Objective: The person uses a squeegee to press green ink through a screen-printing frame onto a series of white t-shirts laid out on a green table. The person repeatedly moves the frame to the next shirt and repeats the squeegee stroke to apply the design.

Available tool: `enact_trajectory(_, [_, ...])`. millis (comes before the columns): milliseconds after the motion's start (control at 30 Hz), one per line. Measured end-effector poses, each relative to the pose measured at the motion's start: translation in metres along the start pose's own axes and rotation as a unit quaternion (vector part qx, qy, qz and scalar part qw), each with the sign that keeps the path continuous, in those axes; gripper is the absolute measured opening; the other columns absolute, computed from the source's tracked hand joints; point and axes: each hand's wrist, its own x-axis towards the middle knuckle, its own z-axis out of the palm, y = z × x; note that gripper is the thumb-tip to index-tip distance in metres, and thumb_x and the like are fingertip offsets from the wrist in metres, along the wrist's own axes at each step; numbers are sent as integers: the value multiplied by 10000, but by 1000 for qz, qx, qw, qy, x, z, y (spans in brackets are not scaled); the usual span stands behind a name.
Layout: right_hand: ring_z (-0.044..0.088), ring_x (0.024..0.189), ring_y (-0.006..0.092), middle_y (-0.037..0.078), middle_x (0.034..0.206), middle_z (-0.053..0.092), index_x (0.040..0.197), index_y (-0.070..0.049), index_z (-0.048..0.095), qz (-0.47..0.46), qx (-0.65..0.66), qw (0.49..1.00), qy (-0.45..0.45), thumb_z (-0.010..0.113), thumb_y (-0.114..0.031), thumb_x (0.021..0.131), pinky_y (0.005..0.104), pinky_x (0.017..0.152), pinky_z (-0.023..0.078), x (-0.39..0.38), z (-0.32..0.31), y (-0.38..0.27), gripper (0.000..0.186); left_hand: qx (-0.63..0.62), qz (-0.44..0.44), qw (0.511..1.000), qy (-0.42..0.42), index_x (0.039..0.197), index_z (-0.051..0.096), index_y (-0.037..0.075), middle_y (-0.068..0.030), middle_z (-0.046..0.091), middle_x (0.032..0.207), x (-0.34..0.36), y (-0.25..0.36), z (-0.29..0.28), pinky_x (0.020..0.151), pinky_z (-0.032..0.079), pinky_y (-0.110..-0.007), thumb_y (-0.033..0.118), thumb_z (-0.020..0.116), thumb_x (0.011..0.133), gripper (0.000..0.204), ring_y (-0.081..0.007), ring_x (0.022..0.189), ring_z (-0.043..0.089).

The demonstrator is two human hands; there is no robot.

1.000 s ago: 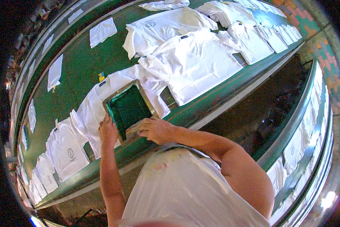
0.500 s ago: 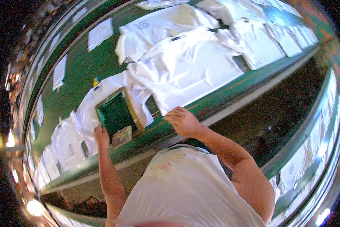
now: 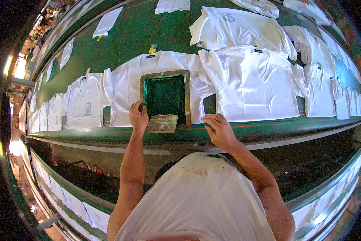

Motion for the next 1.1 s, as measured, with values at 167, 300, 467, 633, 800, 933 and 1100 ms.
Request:
enact_trajectory(167, [703,1235,373,217,1425,679,1542,-19,594,149,117,982,-14,739,-57,1014,476,1053,586,24,37,10,548,-66,61,993,73,1366,733,43,-180,740,1206,-14,-8,2,982,545,-506,-56,732,954,423,-408,1110,675])
enact_trajectory(300, [695,1254,263,184,1497,654,1678,-7,445,216,294,931,-29,727,-109,1068,404,1077,584,37,67,20,680,-156,58,980,106,1406,721,43,-187,735,1224,-25,-8,2,996,548,-500,-40,718,1003,411,-397,1117,674])
enact_trajectory(467, [657,1261,203,128,1502,645,1719,-19,385,259,342,899,-84,730,-123,1083,383,1069,582,45,72,21,731,-101,69,987,100,1442,706,43,-161,716,1296,-23,-7,-2,906,601,-400,-13,709,1051,395,-311,1137,703])
enact_trajectory(633, [609,1282,173,83,1544,607,1787,-98,305,193,381,903,-44,693,-166,1131,369,1084,545,30,45,29,766,-215,-27,974,72,1502,673,25,-115,688,1349,-31,27,6,866,622,-310,-29,721,1059,449,-188,1114,697])
enact_trajectory(800, [567,1215,126,19,1430,593,1789,-88,304,185,363,911,66,639,-227,1176,301,1054,500,0,-13,59,712,-300,-115,945,63,1501,673,11,-96,688,1333,-40,113,41,899,620,-310,-28,752,1040,469,-167,1108,691])
enact_trajectory(933, [506,1043,69,-33,1278,575,1764,-63,368,205,350,903,141,604,-229,1190,230,917,455,-33,-81,100,642,-254,-98,961,35,1484,687,19,-81,680,1330,-51,207,88,874,596,-302,-10,765,1034,459,-150,1087,672])
enact_trajectory(1100, [523,1088,63,-38,1271,611,1711,-35,469,261,394,861,187,557,-143,1190,228,977,464,-105,-190,170,540,-312,-63,948,-5,1437,692,15,-92,651,1346,-87,332,161,910,609,-312,-27,778,1007,440,-172,1140,684])
